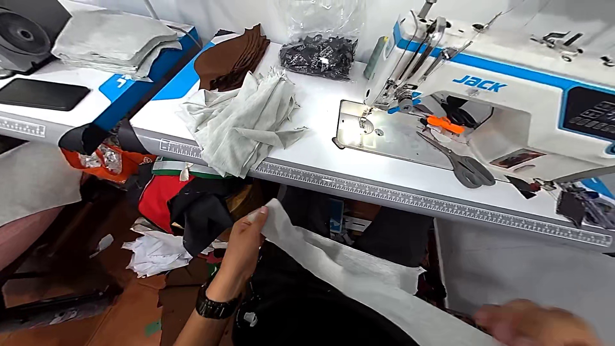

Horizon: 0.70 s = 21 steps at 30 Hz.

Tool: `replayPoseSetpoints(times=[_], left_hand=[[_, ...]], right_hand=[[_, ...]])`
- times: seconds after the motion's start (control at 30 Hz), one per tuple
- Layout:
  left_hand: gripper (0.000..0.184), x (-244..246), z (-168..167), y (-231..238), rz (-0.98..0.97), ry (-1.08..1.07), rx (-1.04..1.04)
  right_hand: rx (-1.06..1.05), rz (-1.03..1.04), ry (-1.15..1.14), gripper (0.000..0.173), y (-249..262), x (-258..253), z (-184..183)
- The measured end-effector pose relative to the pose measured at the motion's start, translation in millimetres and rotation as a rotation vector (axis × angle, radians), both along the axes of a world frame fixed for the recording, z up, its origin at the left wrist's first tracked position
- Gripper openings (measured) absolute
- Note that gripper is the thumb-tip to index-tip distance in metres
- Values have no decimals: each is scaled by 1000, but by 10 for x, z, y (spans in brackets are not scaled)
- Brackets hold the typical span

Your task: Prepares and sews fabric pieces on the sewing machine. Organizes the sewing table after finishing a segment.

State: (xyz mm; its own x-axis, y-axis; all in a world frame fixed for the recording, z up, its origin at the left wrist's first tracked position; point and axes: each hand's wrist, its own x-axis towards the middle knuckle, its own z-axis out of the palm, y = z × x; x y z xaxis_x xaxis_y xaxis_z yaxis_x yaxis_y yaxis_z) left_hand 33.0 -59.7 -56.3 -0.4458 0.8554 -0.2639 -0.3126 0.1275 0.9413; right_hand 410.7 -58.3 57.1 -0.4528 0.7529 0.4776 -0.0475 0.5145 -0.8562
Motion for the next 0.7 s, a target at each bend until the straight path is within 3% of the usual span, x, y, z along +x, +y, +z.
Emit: replayPoseSetpoints(times=[0.1, 0.27, 0.33, 0.43, 0.7], left_hand=[[14, 337, 233, 107, -64, 276, 249], [14, 843, 611, 195, -164, 147, 428], [17, 898, 732, 154, -238, 164, 458], [21, 877, 752, 129, -310, 158, 536], [27, 890, 785, 85, -364, 130, 576]], right_hand=[[-45, 143, 86, 8, -15, -584, -125], [111, 10, 145, 14, 94, -1455, -367], [194, -137, 103, 15, 221, -1513, -440], [129, -256, 122, 16, 383, -1413, -423], [61, -348, 175, 15, 453, -1346, -384]])
